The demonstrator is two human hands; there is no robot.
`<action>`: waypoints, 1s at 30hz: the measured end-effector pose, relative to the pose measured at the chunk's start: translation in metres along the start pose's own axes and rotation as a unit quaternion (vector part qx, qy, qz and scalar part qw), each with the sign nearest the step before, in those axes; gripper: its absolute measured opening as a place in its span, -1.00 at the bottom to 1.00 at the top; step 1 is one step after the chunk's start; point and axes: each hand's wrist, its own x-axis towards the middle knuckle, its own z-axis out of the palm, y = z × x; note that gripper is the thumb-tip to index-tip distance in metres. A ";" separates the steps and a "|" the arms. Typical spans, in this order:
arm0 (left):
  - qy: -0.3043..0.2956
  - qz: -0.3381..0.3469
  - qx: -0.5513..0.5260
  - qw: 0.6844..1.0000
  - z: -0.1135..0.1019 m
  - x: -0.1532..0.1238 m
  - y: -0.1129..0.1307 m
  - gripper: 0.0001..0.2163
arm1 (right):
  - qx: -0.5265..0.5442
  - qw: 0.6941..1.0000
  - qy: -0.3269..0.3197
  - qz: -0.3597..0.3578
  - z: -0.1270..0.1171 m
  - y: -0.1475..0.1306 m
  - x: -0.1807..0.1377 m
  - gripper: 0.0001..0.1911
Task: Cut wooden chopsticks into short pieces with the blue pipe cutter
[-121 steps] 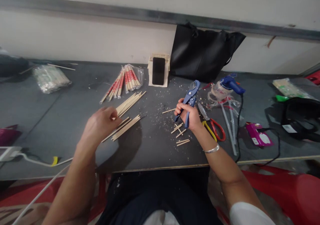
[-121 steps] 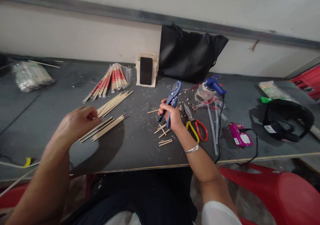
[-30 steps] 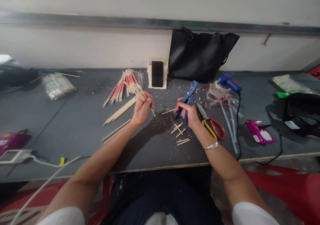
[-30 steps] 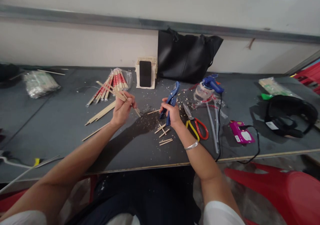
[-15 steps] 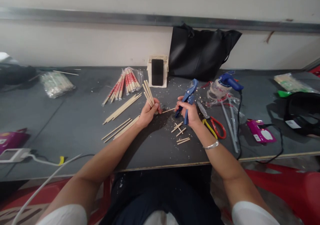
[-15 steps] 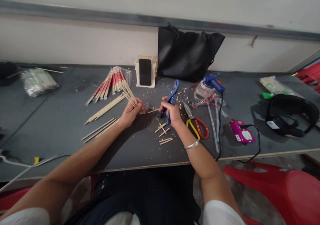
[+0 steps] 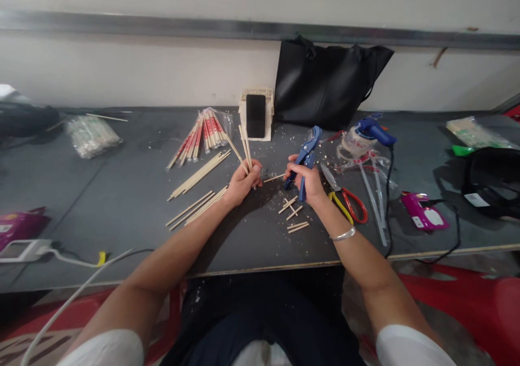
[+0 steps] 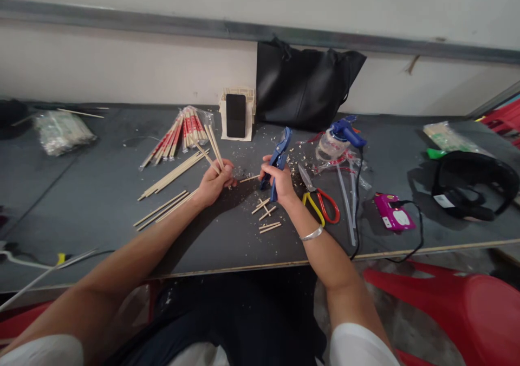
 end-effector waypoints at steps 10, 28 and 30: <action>-0.017 -0.067 -0.089 0.994 0.000 -0.003 0.006 -0.54 | -0.098 0.995 -0.005 -0.019 0.007 -0.006 -0.007 -0.54; -0.054 -0.067 -0.097 0.992 -0.003 -0.004 0.009 -0.56 | -0.262 0.963 -0.043 0.038 0.005 -0.013 -0.010 -0.65; -0.058 -0.060 -0.095 0.992 -0.002 -0.004 0.009 -0.53 | -0.266 0.963 -0.041 0.029 0.007 -0.011 -0.012 -0.66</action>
